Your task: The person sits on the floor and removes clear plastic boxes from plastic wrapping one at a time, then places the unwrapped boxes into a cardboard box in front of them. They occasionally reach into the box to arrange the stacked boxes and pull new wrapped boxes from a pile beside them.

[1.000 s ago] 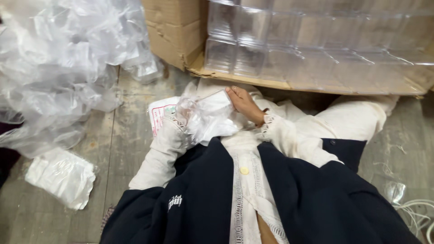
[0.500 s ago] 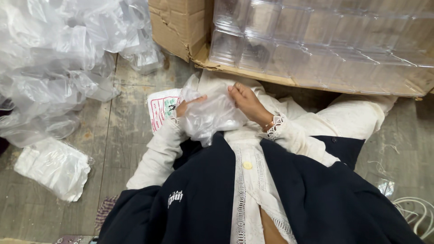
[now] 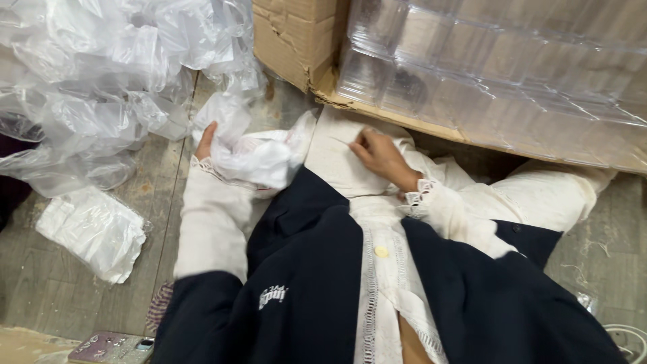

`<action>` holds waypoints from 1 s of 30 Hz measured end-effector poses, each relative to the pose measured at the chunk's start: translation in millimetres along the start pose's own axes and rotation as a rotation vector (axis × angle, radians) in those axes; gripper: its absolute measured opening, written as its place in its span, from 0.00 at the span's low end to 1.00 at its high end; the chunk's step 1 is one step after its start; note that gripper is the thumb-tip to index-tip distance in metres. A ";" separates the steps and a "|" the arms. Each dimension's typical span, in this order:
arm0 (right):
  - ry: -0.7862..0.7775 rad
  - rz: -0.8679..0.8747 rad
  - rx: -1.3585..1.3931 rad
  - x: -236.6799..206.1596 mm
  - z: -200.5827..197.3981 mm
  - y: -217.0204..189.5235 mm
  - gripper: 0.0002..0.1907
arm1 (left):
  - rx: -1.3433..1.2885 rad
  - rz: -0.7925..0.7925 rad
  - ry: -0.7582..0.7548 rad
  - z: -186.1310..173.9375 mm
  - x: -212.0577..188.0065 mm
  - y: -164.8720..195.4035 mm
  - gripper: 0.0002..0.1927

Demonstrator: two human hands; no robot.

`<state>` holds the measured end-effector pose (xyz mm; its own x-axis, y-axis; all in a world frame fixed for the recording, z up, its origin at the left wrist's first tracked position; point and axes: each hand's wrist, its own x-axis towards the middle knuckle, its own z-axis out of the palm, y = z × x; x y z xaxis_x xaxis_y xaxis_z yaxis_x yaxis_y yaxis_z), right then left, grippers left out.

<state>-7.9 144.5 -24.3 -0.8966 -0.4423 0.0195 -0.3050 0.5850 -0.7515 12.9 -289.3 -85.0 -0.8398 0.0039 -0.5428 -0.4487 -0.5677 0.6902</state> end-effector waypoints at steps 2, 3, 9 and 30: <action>-0.015 0.040 0.015 -8.0 -8.6 1.2 0.13 | 0.124 -0.005 0.163 -18.8 10.8 17.1 0.31; -0.034 0.080 0.018 -12.7 -12.7 0.0 0.13 | 0.248 0.015 0.258 -19.0 14.0 26.3 0.32; 0.026 0.094 0.072 -18.8 -41.2 -37.0 0.15 | 1.161 0.504 0.655 54.7 18.1 59.9 0.34; 0.339 -0.051 0.946 -53.9 -103.6 -97.3 0.06 | 0.544 0.755 -0.394 318.0 -123.8 -13.1 0.09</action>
<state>36.8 181.8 116.1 -0.9786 -0.1485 0.1426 -0.0978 -0.2744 -0.9566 25.6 -20.5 125.3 -0.9588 0.1263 0.2546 0.2457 -0.0819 0.9659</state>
